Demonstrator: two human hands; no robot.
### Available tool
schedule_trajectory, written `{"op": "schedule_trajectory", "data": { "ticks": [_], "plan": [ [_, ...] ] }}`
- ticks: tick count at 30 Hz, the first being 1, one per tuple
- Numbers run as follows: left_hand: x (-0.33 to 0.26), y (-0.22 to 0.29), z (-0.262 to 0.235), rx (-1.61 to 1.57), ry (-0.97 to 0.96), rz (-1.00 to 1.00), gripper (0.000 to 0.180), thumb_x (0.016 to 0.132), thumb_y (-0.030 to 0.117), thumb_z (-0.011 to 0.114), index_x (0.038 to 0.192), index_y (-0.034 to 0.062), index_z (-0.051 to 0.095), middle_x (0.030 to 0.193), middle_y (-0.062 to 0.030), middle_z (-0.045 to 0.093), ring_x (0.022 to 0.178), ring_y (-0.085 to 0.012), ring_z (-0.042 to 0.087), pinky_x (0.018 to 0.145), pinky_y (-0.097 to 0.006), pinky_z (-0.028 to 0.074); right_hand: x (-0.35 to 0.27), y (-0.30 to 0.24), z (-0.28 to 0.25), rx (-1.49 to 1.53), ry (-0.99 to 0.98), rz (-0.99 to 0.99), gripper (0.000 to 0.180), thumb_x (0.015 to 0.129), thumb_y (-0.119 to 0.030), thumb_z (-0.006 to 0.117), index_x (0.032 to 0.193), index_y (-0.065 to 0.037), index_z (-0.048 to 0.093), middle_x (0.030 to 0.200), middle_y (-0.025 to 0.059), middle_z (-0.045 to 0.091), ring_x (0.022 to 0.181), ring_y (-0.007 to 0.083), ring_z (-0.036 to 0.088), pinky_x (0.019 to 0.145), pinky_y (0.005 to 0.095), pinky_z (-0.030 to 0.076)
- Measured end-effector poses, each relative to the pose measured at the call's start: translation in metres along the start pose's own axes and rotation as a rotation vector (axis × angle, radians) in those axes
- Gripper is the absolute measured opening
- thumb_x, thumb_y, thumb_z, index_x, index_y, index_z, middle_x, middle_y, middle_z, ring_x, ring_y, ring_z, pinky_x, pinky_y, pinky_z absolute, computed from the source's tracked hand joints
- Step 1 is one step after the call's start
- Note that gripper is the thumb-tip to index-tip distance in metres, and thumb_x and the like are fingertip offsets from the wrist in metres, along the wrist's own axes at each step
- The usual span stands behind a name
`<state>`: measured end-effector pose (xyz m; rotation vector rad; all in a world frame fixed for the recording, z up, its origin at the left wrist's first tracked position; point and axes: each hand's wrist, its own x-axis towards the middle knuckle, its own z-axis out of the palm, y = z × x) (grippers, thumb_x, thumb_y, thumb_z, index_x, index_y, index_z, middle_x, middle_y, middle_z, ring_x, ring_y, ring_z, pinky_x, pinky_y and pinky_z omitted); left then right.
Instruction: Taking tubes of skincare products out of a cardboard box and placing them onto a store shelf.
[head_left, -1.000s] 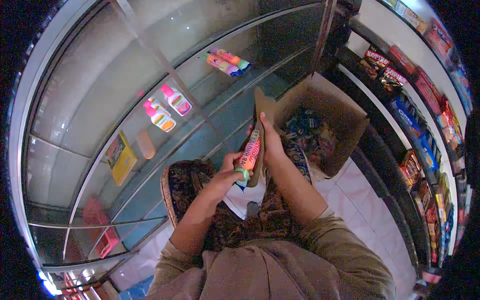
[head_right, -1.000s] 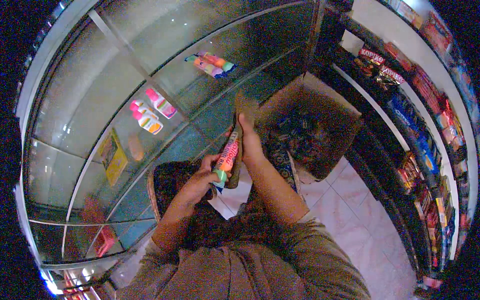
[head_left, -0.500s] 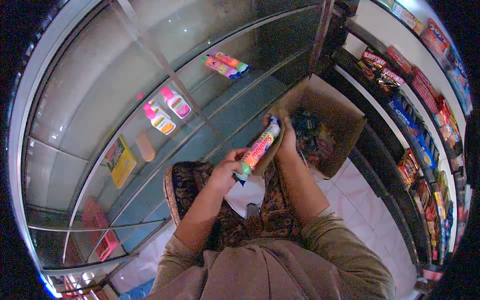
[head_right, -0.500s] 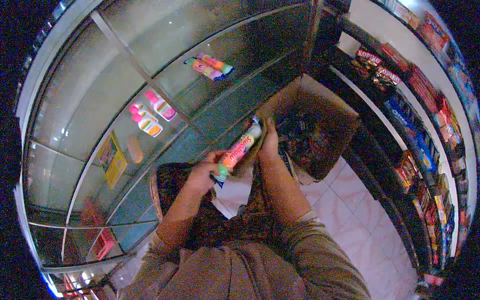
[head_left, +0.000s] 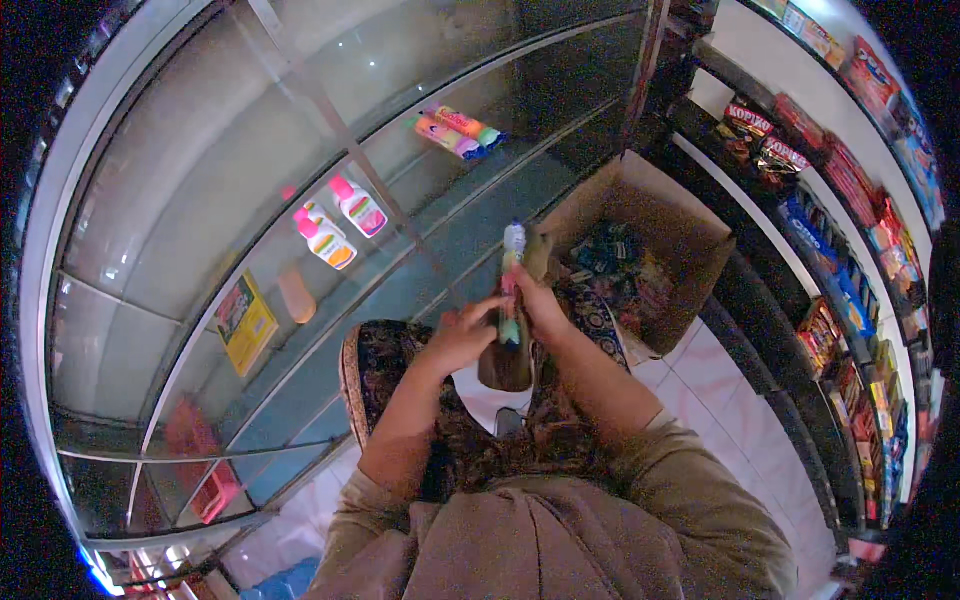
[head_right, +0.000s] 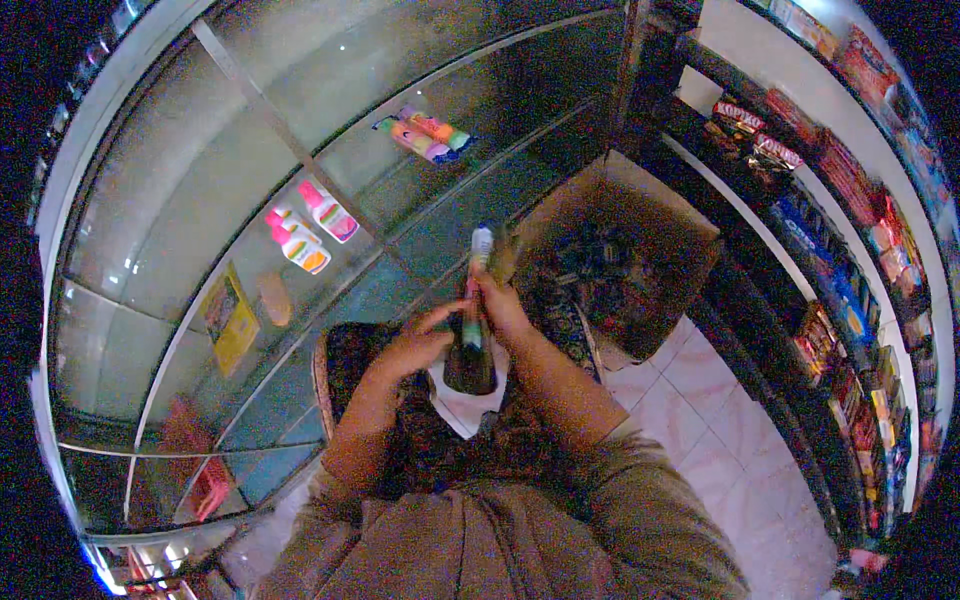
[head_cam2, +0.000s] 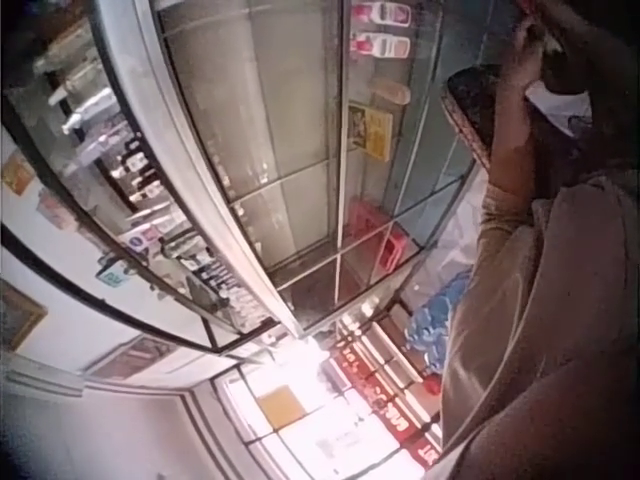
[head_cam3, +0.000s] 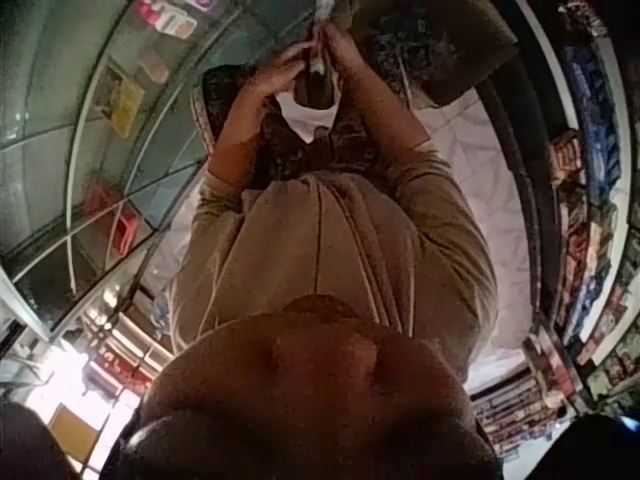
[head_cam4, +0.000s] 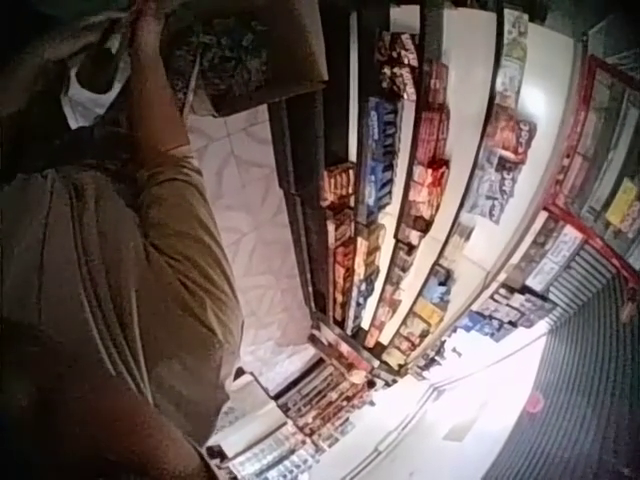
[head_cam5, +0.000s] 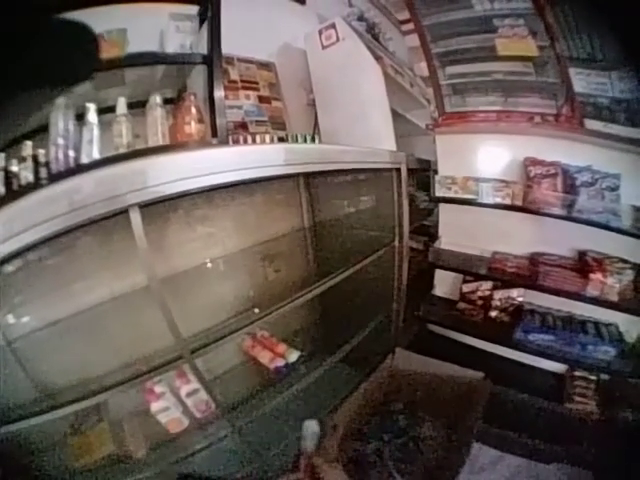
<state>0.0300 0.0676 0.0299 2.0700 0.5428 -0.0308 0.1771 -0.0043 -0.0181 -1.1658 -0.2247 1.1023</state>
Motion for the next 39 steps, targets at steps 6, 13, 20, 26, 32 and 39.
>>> {"op": "schedule_trajectory", "data": {
  "ticks": [6,13,20,26,32,39],
  "plan": [
    [0.006,0.015,-0.014,-0.430,0.601,-0.096,0.029,0.079,0.027,0.059,0.101,0.0080,0.053,0.097,-0.0045,0.056,0.091,-0.0181,0.053,0.079,-0.029,0.041,-0.027,-0.028,0.016,-0.149,-0.266,0.183,0.055,0.080,-0.061,0.038,0.078,-0.008,0.054,0.061,0.0023,0.052,0.047,0.0139,0.048,0.045,0.0258,0.039],
    [0.017,-0.001,-0.010,-0.559,0.745,-0.194,0.038,0.073,0.033,0.066,0.095,0.0033,0.055,0.091,-0.0038,0.058,0.083,-0.0153,0.053,0.076,-0.028,0.039,-0.034,-0.013,0.027,-0.232,-0.457,0.218,0.059,0.081,-0.062,0.033,0.080,-0.007,0.054,0.058,0.0035,0.053,0.041,0.0136,0.047,0.040,0.0235,0.039],
    [0.003,0.012,-0.038,-0.901,0.879,-0.015,0.030,0.071,0.015,0.069,0.097,0.0051,0.056,0.091,-0.0032,0.058,0.083,-0.0115,0.054,0.076,-0.024,0.040,-0.022,-0.013,0.010,-0.137,-0.542,0.407,0.055,0.081,-0.059,0.036,0.086,-0.009,0.056,0.068,0.0036,0.057,0.052,0.0127,0.052,0.047,0.0251,0.044],
    [0.009,0.025,-0.024,-0.954,0.849,0.271,0.039,0.071,0.004,0.066,0.107,0.0021,0.050,0.097,-0.0029,0.055,0.088,-0.0124,0.053,0.079,-0.026,0.041,-0.003,-0.003,0.001,0.043,-0.498,0.291,0.052,0.084,-0.051,0.039,0.110,-0.007,0.044,0.082,0.0072,0.059,0.060,0.0168,0.057,0.052,0.0278,0.048],
    [-0.008,0.033,-0.028,-0.732,0.654,0.432,0.044,0.067,-0.004,0.066,0.107,0.0003,0.048,0.097,-0.0038,0.053,0.088,-0.0124,0.052,0.077,-0.025,0.043,0.003,-0.005,-0.002,0.015,-0.489,0.229,0.062,0.085,-0.050,0.039,0.131,-0.012,0.023,0.101,0.0137,0.055,0.072,0.0214,0.059,0.059,0.0316,0.050],
    [0.000,0.019,-0.026,-0.766,0.797,0.414,0.044,0.068,-0.001,0.067,0.107,0.0006,0.047,0.098,-0.0053,0.053,0.088,-0.0136,0.053,0.079,-0.027,0.043,-0.008,-0.034,0.010,-0.568,0.091,0.218,0.073,0.078,-0.060,0.041,0.112,0.005,0.048,0.101,0.0179,0.056,0.092,0.0262,0.054,0.079,0.0315,0.041]
  ]
}}
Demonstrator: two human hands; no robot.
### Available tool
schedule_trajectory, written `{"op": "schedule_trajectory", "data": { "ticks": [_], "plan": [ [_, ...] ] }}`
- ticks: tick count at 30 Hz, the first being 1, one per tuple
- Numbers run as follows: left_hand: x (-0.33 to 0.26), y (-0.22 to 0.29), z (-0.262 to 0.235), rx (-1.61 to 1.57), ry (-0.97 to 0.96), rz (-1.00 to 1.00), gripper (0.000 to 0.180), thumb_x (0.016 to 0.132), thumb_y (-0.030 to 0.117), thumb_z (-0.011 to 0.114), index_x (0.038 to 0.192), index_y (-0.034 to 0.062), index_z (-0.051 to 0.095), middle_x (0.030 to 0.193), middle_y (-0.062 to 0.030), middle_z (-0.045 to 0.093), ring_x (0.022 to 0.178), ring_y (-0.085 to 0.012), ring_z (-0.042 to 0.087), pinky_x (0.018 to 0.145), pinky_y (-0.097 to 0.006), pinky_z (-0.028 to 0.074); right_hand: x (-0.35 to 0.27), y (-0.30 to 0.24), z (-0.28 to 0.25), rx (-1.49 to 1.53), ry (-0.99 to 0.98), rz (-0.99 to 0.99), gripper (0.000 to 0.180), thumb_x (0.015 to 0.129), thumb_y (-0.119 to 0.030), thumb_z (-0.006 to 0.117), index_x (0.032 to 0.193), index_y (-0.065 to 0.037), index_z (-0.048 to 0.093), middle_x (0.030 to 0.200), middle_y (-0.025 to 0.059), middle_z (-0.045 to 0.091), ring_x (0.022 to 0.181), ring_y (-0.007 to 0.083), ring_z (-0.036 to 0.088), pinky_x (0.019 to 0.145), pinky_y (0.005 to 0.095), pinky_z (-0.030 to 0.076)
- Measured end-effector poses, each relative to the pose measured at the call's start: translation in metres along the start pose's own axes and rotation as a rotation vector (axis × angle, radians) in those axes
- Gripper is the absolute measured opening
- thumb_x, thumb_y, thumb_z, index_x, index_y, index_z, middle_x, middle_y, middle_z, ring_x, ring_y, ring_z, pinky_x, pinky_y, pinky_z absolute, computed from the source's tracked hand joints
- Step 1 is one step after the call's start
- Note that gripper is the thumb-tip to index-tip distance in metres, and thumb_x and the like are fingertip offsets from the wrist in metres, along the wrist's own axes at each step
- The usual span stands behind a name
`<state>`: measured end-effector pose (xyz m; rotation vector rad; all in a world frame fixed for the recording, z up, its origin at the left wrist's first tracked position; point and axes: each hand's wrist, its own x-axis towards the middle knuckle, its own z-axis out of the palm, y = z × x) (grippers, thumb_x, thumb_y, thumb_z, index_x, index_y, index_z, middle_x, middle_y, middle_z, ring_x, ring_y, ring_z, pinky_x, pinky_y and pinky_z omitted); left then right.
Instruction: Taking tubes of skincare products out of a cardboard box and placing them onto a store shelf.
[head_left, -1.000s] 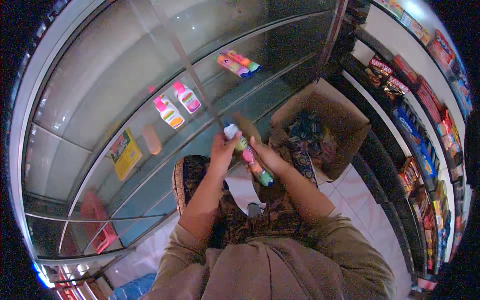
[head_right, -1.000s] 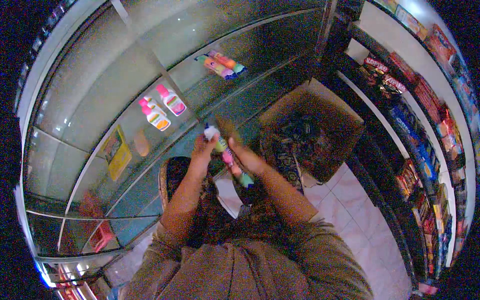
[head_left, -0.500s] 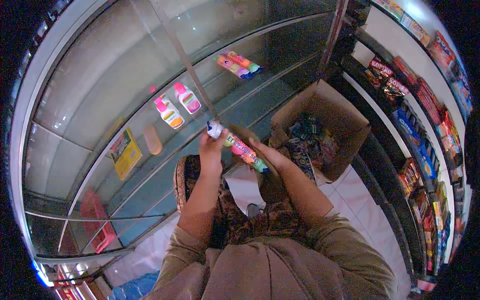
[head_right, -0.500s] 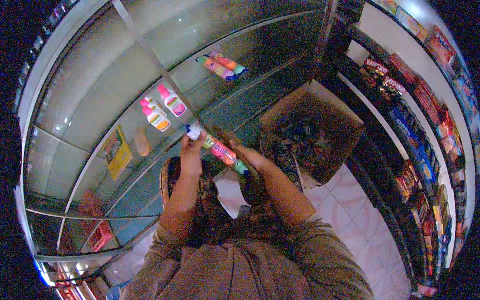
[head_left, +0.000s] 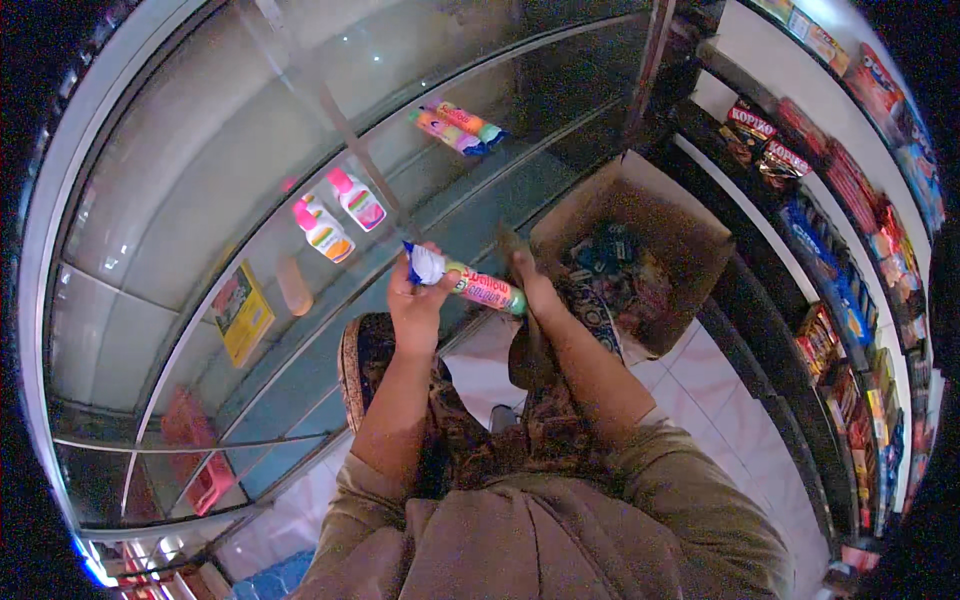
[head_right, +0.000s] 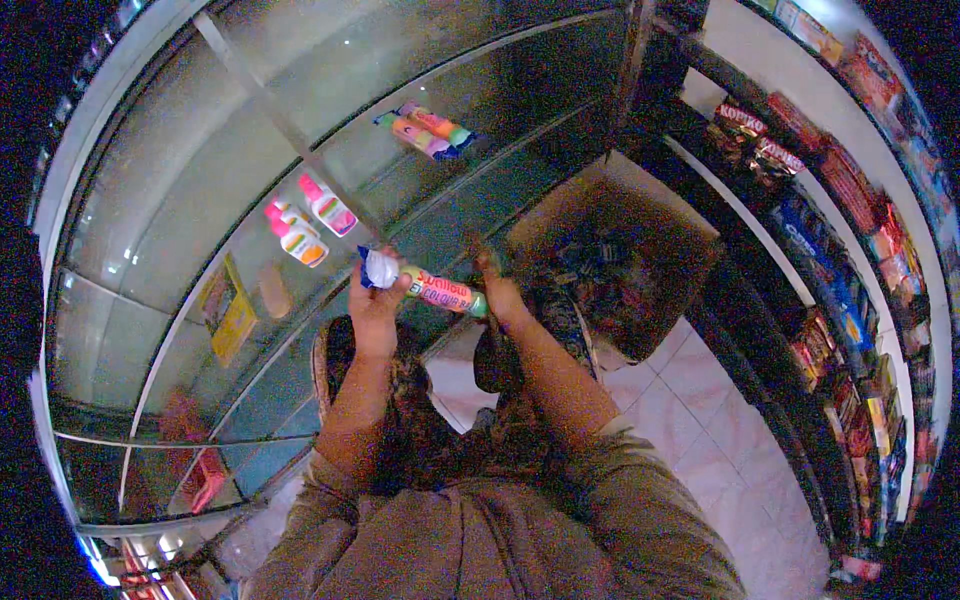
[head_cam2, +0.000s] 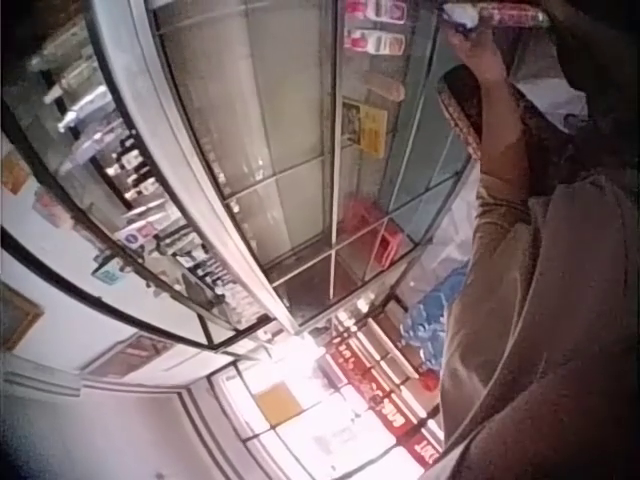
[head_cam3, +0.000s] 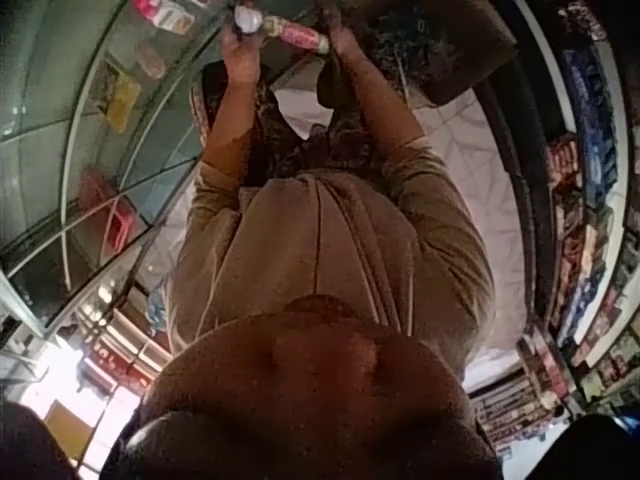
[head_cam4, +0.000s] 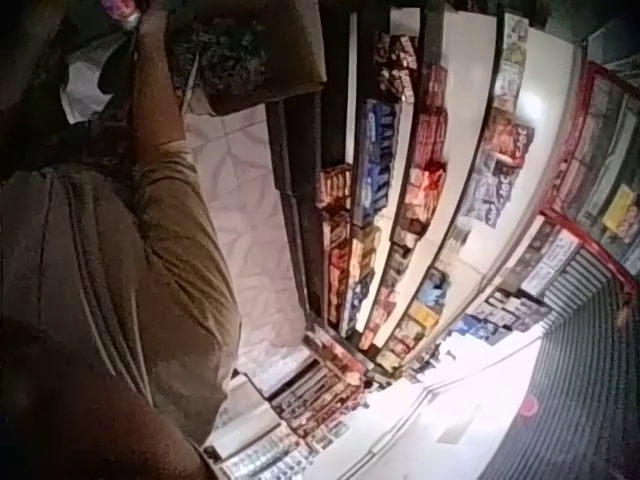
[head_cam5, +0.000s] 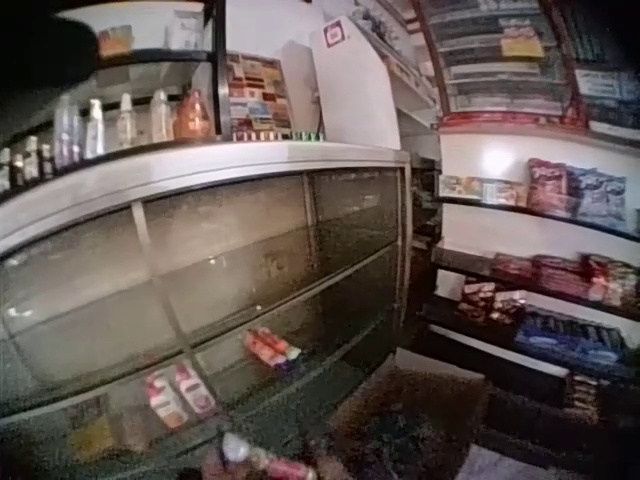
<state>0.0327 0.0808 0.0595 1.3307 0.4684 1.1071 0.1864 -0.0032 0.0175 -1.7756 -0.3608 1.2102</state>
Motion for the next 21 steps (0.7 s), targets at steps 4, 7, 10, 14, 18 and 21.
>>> {"op": "schedule_trajectory", "data": {
  "ticks": [4,7,10,14,18,21],
  "plan": [
    [0.000,0.001,0.006,-0.060,0.039,-0.081,0.044,0.070,-0.003,0.063,0.111,0.0006,0.045,0.102,-0.0070,0.052,0.095,-0.0179,0.052,0.084,-0.031,0.042,0.014,0.011,-0.006,-0.056,0.146,-0.134,0.078,0.079,-0.061,0.039,0.115,0.009,0.044,0.111,0.0210,0.050,0.105,0.0269,0.046,0.088,0.0315,0.033],
    [0.002,0.006,0.002,-0.291,0.016,-0.122,0.046,0.072,-0.006,0.059,0.114,0.0012,0.044,0.105,-0.0078,0.051,0.100,-0.0208,0.050,0.088,-0.034,0.040,0.006,0.011,-0.002,0.220,0.019,-0.247,0.074,0.080,-0.059,0.040,0.111,0.008,0.047,0.112,0.0204,0.049,0.103,0.0218,0.046,0.088,0.0298,0.034],
    [0.008,0.008,-0.003,-0.522,-0.055,-0.151,0.051,0.072,-0.009,0.055,0.119,0.0033,0.040,0.110,-0.0077,0.049,0.104,-0.0231,0.047,0.093,-0.038,0.036,0.014,0.019,0.003,0.176,0.296,-0.555,0.072,0.078,-0.060,0.041,0.089,0.009,0.056,0.082,0.0256,0.058,0.071,0.0294,0.058,0.067,0.0379,0.043],
    [0.012,0.002,-0.005,-0.546,-0.127,-0.156,0.051,0.074,-0.006,0.054,0.122,0.0030,0.038,0.112,-0.0092,0.048,0.104,-0.0230,0.047,0.093,-0.038,0.036,0.029,0.024,-0.019,-0.038,0.330,-0.387,0.068,0.081,-0.057,0.038,0.089,0.008,0.056,0.083,0.0269,0.056,0.078,0.0309,0.057,0.072,0.0378,0.042],
    [0.015,0.003,0.003,-0.504,-0.079,-0.167,0.048,0.079,0.000,0.052,0.124,0.0022,0.036,0.113,-0.0087,0.049,0.103,-0.0207,0.048,0.091,-0.036,0.037,0.011,0.016,-0.025,0.062,0.242,-0.613,0.062,0.086,-0.052,0.032,0.097,0.004,0.055,0.087,0.0205,0.059,0.083,0.0282,0.056,0.076,0.0359,0.041],
    [0.014,-0.002,0.012,-0.393,-0.004,-0.299,0.048,0.079,0.006,0.056,0.124,0.0020,0.037,0.112,-0.0074,0.049,0.103,-0.0196,0.048,0.090,-0.033,0.036,0.000,0.016,-0.017,0.330,-0.389,-0.459,0.048,0.085,-0.043,0.045,0.107,0.000,0.052,0.093,0.0069,0.059,0.087,0.0181,0.053,0.079,0.0302,0.041]
  ]
}}
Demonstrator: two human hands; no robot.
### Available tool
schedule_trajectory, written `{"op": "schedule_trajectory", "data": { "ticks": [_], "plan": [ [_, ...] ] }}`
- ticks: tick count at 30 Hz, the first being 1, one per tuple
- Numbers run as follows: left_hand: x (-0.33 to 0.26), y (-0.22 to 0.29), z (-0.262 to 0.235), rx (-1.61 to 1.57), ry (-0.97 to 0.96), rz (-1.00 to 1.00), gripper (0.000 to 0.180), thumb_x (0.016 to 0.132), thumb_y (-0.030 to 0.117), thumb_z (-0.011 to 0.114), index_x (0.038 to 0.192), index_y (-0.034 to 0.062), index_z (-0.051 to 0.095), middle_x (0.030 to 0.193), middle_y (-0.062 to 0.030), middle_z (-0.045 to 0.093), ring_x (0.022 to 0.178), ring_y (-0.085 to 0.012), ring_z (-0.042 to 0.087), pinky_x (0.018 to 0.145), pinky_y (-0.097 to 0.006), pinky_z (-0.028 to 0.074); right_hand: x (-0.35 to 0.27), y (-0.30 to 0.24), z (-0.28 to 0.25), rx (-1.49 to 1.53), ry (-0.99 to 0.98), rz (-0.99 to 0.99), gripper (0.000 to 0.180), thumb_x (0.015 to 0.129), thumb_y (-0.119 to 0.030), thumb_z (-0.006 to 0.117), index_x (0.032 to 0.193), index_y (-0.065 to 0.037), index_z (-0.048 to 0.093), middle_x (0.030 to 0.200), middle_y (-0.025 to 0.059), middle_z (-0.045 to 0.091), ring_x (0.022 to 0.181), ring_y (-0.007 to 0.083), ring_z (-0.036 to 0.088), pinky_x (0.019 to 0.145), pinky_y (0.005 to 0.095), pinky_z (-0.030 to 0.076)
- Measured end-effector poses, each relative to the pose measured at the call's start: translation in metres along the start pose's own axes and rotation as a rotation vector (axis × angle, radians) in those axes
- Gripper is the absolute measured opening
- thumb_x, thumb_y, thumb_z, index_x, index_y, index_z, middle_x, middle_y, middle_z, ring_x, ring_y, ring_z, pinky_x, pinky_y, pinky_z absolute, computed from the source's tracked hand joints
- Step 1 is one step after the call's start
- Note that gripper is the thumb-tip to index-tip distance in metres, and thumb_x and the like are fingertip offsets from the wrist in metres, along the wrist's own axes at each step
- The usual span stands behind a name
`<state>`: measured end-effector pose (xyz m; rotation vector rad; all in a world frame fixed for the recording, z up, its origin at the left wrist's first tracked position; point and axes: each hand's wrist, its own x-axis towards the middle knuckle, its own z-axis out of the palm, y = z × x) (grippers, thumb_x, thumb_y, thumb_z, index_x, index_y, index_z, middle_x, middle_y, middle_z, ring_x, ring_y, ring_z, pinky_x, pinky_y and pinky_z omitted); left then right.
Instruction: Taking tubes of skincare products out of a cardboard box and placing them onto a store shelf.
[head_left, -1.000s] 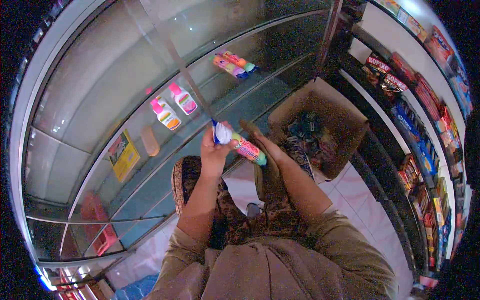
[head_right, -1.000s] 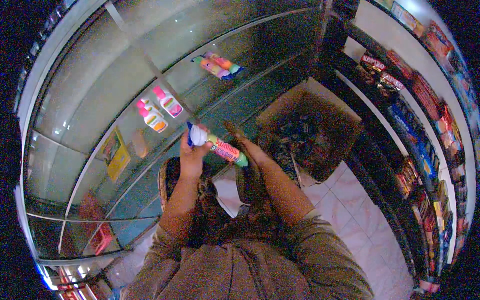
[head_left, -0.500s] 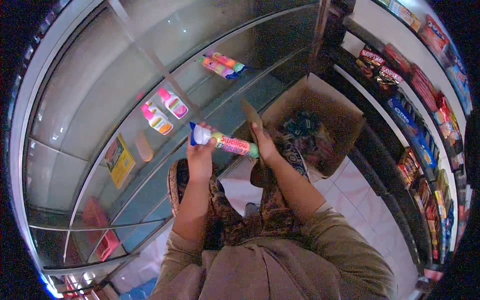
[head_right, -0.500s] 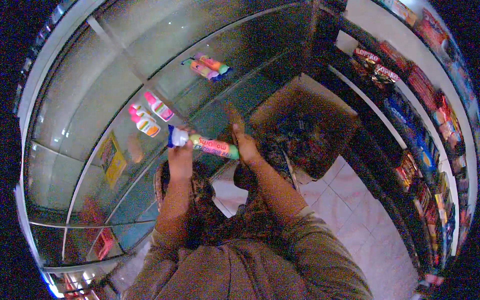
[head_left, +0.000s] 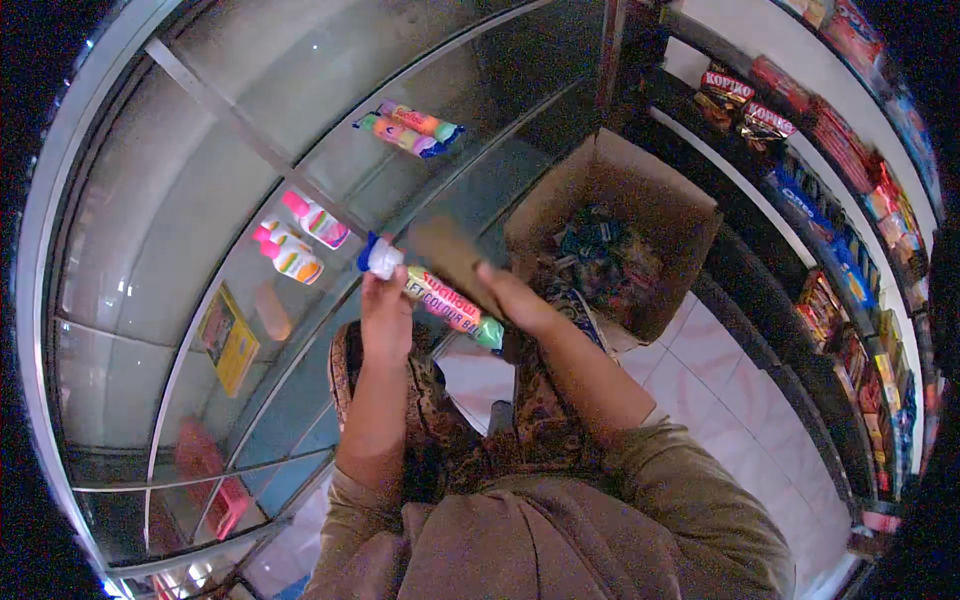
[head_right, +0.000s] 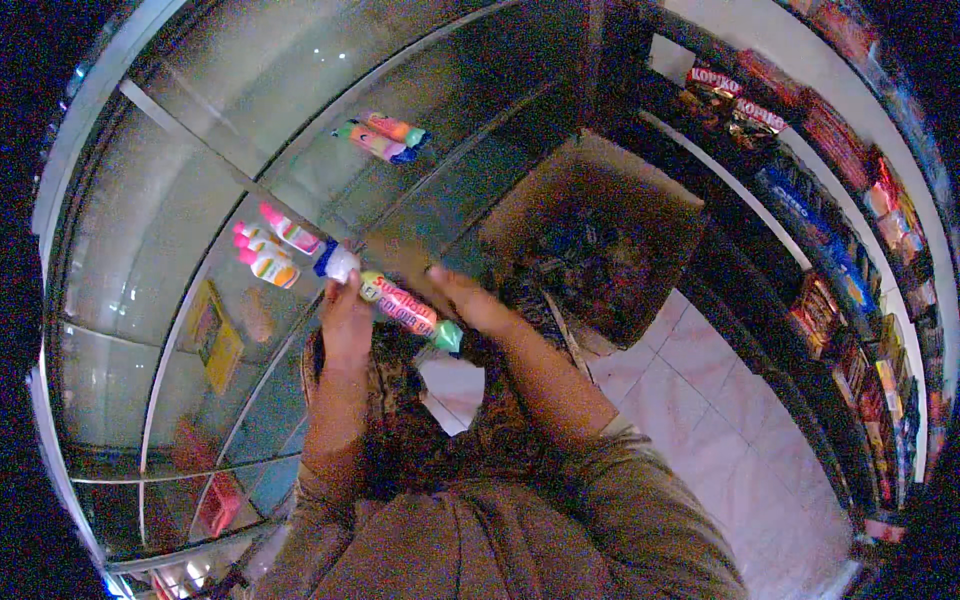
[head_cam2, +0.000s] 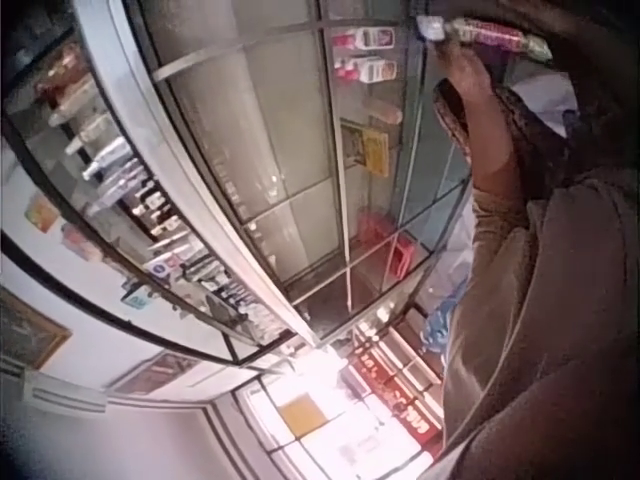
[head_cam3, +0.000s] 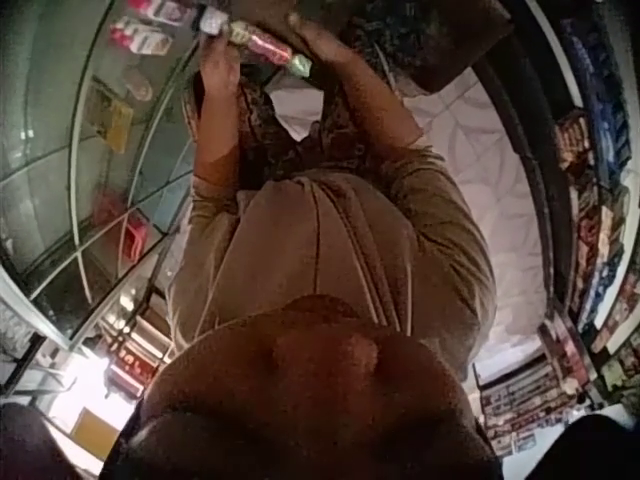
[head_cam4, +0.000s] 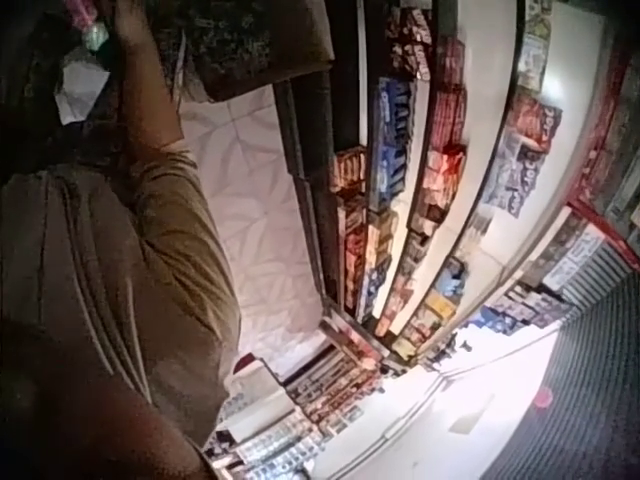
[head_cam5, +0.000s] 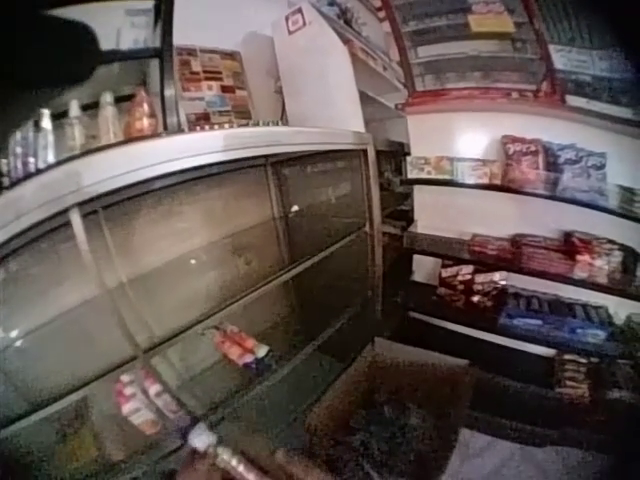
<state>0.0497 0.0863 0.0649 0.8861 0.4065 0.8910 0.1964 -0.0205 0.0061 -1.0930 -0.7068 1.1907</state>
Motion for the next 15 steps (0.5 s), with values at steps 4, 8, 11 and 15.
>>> {"op": "schedule_trajectory", "data": {
  "ticks": [4,8,11,15],
  "plan": [
    [0.016,-0.020,-0.014,0.217,0.041,-0.069,0.050,0.081,0.024,0.056,0.124,0.0059,0.037,0.111,-0.0046,0.048,0.105,-0.0182,0.044,0.089,-0.033,0.032,-0.013,-0.020,0.014,-0.037,-0.424,0.110,0.041,0.076,-0.033,0.063,0.101,-0.001,0.055,0.090,0.0028,0.058,0.076,0.0122,0.053,0.070,0.0255,0.042],
    [0.023,-0.025,0.005,0.142,0.057,-0.138,0.059,0.083,0.035,0.052,0.129,0.0090,0.027,0.119,-0.0085,0.040,0.109,-0.0209,0.042,0.091,-0.040,0.031,-0.020,-0.046,-0.010,0.029,-0.140,-0.002,0.031,0.072,-0.021,0.066,0.095,-0.002,0.058,0.081,0.0016,0.059,0.071,0.0091,0.053,0.064,0.0236,0.042],
    [0.014,-0.018,0.020,0.175,0.120,-0.236,0.065,0.082,0.037,0.053,0.131,0.0101,0.020,0.123,-0.0133,0.034,0.111,-0.0248,0.042,0.092,-0.043,0.033,-0.036,-0.077,-0.056,-0.153,0.241,-0.002,0.028,0.072,-0.019,0.062,0.093,0.000,0.059,0.077,0.0034,0.059,0.067,0.0112,0.054,0.062,0.0250,0.043],
    [0.009,-0.016,0.018,0.154,0.021,-0.312,0.066,0.081,0.037,0.054,0.131,0.0095,0.020,0.122,-0.0161,0.036,0.110,-0.0280,0.043,0.092,-0.043,0.034,-0.049,-0.076,-0.124,-0.572,0.749,-0.052,0.029,0.077,-0.025,0.056,0.094,-0.001,0.057,0.079,0.0058,0.060,0.073,0.0165,0.055,0.065,0.0296,0.043]
  ]
}}
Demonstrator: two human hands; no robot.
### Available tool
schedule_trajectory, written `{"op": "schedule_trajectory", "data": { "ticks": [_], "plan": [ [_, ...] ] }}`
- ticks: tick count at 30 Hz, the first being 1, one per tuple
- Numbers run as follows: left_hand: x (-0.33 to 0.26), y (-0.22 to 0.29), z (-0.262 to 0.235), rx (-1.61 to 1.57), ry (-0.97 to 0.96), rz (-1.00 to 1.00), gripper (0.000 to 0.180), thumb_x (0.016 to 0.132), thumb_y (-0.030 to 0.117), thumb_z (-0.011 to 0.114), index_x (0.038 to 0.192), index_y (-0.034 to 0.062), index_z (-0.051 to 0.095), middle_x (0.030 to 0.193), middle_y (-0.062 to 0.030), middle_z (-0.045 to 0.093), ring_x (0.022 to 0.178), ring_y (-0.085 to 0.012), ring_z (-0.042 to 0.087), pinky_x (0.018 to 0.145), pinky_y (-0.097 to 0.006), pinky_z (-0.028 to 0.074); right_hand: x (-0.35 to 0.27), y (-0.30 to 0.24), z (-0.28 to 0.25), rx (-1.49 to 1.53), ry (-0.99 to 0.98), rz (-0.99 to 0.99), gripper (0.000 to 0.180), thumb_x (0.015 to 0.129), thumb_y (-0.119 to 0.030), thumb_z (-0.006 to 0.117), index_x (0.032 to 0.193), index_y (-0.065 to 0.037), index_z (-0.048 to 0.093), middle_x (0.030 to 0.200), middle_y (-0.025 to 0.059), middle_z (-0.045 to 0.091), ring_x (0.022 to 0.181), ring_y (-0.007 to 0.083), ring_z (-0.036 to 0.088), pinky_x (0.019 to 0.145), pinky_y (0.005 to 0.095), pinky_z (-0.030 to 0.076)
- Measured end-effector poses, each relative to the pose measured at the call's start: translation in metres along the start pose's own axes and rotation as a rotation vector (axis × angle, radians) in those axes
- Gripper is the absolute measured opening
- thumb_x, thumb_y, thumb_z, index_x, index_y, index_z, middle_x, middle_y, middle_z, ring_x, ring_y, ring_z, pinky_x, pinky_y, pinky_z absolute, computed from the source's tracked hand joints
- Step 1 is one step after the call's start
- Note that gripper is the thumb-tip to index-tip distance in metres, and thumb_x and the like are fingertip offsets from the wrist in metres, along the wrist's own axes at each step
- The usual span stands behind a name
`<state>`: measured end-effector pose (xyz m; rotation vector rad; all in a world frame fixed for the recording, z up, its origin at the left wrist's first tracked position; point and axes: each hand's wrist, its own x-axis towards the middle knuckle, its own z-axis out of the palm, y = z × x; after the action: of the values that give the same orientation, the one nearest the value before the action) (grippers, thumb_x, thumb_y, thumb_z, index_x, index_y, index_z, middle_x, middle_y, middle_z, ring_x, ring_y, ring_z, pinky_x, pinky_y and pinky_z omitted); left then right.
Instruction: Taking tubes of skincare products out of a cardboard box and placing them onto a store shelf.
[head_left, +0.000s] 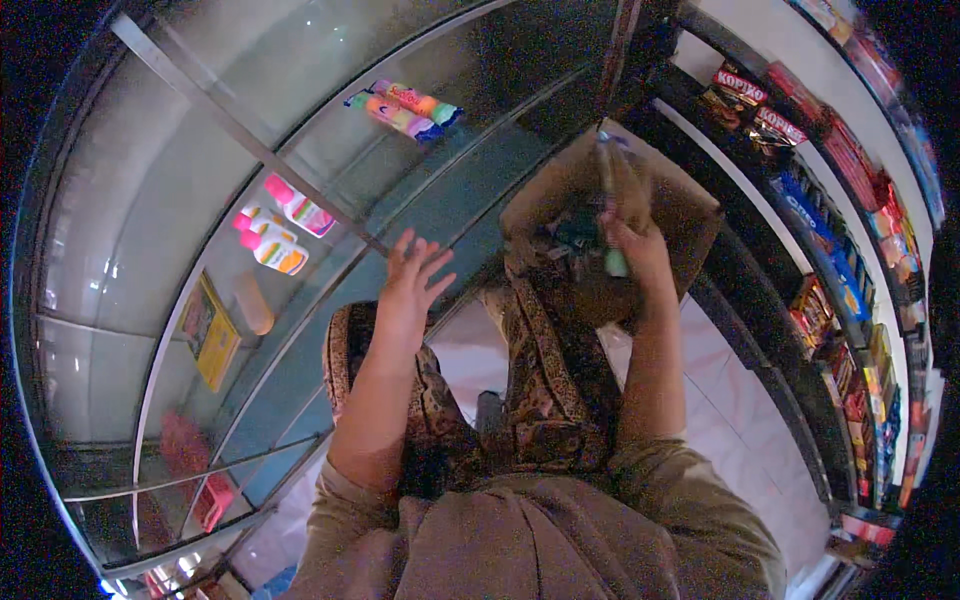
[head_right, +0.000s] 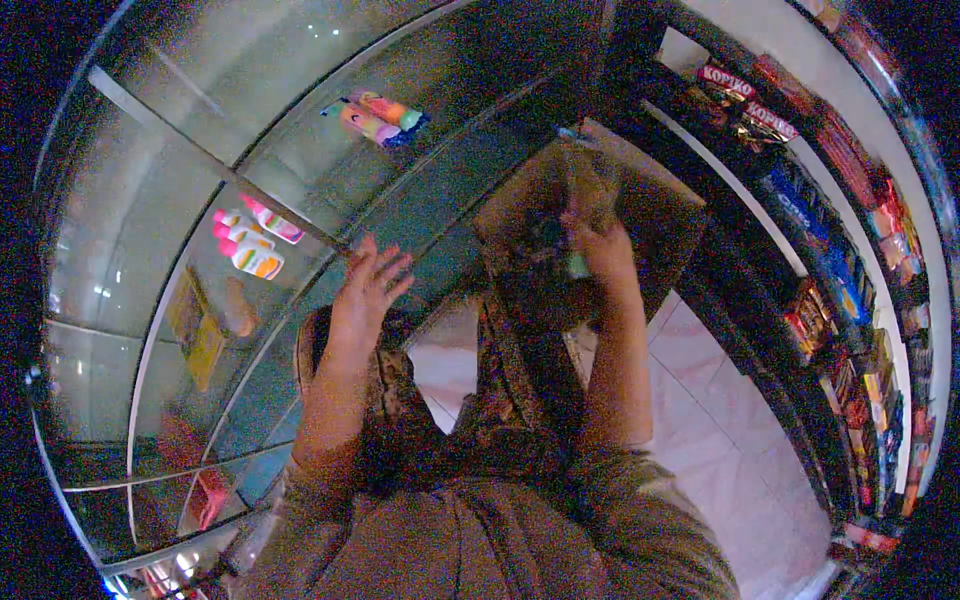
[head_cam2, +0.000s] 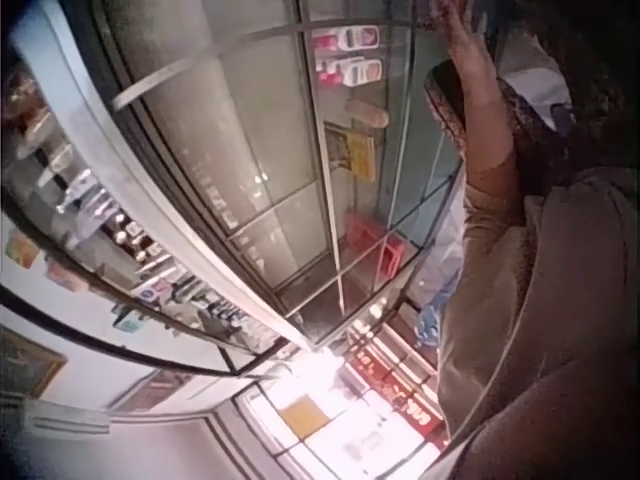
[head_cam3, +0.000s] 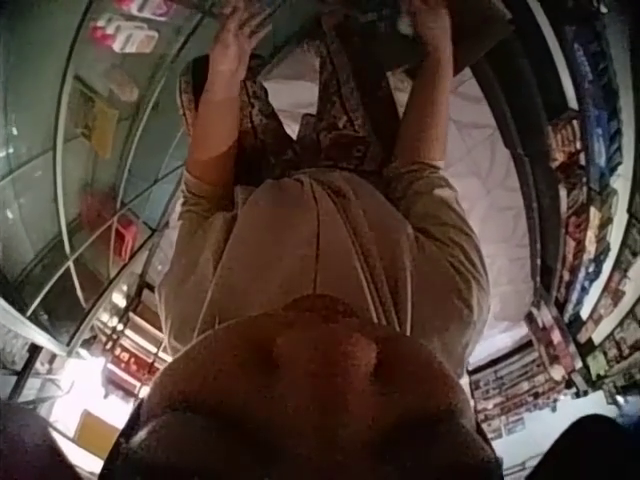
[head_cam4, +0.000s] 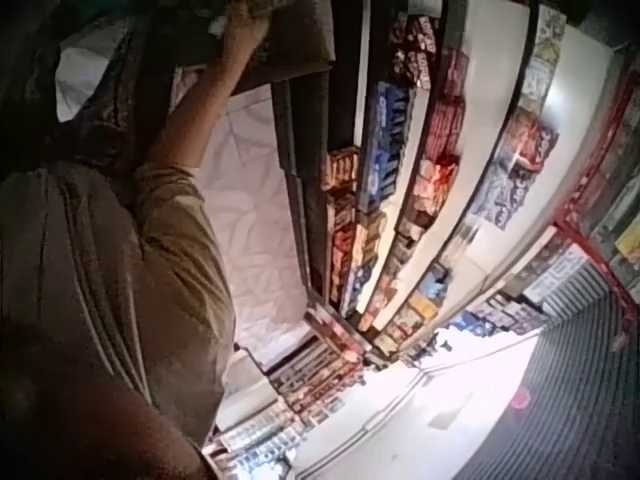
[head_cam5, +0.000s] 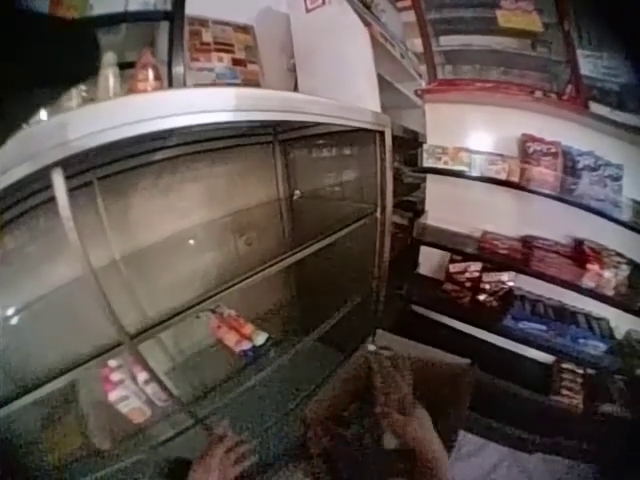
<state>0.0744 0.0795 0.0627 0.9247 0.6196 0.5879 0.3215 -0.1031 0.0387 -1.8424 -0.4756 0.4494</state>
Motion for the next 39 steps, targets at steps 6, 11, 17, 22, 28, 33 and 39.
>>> {"op": "schedule_trajectory", "data": {
  "ticks": [6,11,17,22,28,33,39],
  "plan": [
    [0.000,0.004,0.009,0.102,0.004,-0.041,0.062,0.081,0.032,0.054,0.130,0.0087,0.022,0.118,-0.0163,0.040,0.105,-0.0280,0.047,0.088,-0.041,0.038,0.036,0.157,-0.036,-0.857,0.059,-0.062,0.043,0.084,-0.021,0.041,0.124,-0.008,0.033,0.123,0.0106,0.034,0.108,0.0259,0.036,0.089,0.0368,0.029],
    [-0.014,0.010,-0.025,0.097,0.040,0.003,0.061,0.081,0.030,0.054,0.129,0.0090,0.023,0.119,-0.0149,0.037,0.105,-0.0274,0.047,0.086,-0.040,0.039,0.022,0.146,0.018,-0.538,0.004,-0.234,0.047,0.088,-0.017,0.033,0.133,-0.010,0.022,0.137,0.0109,0.023,0.125,0.0282,0.021,0.104,0.0383,0.017],
    [-0.003,0.001,-0.012,0.173,0.079,-0.041,0.058,0.081,0.026,0.054,0.128,0.0096,0.024,0.121,-0.0126,0.034,0.104,-0.0278,0.048,0.084,-0.040,0.040,0.036,0.266,0.011,-0.997,0.126,-0.211,0.068,0.074,-0.033,0.055,0.132,-0.013,0.026,0.137,0.0100,0.023,0.122,0.0277,0.028,0.102,0.0373,0.022],
    [-0.002,-0.003,-0.017,0.122,0.093,-0.059,0.054,0.080,0.024,0.055,0.125,0.0087,0.029,0.119,-0.0111,0.040,0.105,-0.0307,0.048,0.086,-0.043,0.039,0.022,0.234,0.017,-0.805,0.159,-0.052,0.066,0.072,-0.035,0.058,0.129,-0.015,0.032,0.135,0.0102,0.028,0.122,0.0282,0.030,0.098,0.0379,0.030],
    [0.000,-0.005,-0.019,-0.022,0.100,-0.135,0.042,0.080,0.020,0.054,0.117,0.0035,0.041,0.119,-0.0113,0.043,0.108,-0.0311,0.045,0.090,-0.044,0.037,0.012,0.177,-0.001,-0.896,-0.073,0.335,0.062,0.070,-0.035,0.060,0.125,-0.015,0.040,0.130,0.0131,0.035,0.117,0.0293,0.037,0.092,0.0391,0.037],
    [0.014,-0.014,-0.014,-0.127,0.074,-0.102,0.035,0.080,0.016,0.052,0.111,0.0022,0.046,0.122,-0.0103,0.043,0.112,-0.0250,0.042,0.093,-0.039,0.035,0.033,0.167,-0.024,-0.824,-0.061,0.050,0.052,0.068,-0.040,0.061,0.114,-0.016,0.052,0.118,0.0191,0.046,0.103,0.0298,0.050,0.081,0.0381,0.045],
    [0.018,-0.003,0.008,0.060,0.226,0.095,0.034,0.079,0.016,0.051,0.109,0.0024,0.048,0.120,-0.0090,0.046,0.111,-0.0184,0.042,0.094,-0.034,0.032,0.016,-0.027,0.030,-0.394,-0.012,0.356,0.051,0.072,-0.044,0.061,0.097,0.001,0.057,0.093,0.0160,0.058,0.078,0.0219,0.056,0.066,0.0301,0.043]
  ]
}}
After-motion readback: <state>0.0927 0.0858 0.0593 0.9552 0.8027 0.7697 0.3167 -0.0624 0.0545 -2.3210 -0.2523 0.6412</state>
